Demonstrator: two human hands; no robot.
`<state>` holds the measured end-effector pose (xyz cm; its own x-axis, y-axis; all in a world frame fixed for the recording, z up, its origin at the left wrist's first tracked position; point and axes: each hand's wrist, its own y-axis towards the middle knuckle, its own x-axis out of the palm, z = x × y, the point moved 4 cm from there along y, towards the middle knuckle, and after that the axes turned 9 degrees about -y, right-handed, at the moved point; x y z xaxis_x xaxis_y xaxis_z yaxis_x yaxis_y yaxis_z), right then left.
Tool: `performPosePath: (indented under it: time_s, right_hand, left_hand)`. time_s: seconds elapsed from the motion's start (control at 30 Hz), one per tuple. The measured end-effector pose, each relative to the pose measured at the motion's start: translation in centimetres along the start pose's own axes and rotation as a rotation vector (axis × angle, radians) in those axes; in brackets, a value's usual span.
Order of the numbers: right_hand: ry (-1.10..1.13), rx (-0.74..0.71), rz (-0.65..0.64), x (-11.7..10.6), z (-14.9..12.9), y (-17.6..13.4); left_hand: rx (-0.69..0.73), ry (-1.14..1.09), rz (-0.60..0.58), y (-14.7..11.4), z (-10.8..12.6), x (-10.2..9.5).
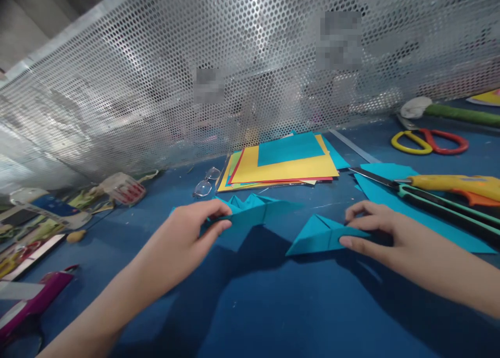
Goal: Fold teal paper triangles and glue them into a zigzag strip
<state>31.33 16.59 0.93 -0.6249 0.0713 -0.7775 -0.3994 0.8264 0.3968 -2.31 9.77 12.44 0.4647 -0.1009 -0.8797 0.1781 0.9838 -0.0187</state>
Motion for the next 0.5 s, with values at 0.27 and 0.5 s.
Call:
performPosePath:
  time_s: [0.27, 0.5]
  right_hand:
    - [0.030, -0.093, -0.257, 2.5, 0.5, -4.2]
    - [0.049, -0.084, -0.413, 2.8, -0.4, -4.5]
  left_hand:
    - [-0.018, -0.046, -0.365, 0.3, 0.0, 3.7]
    - [0.026, -0.066, -0.506, 0.3, 0.0, 5.8]
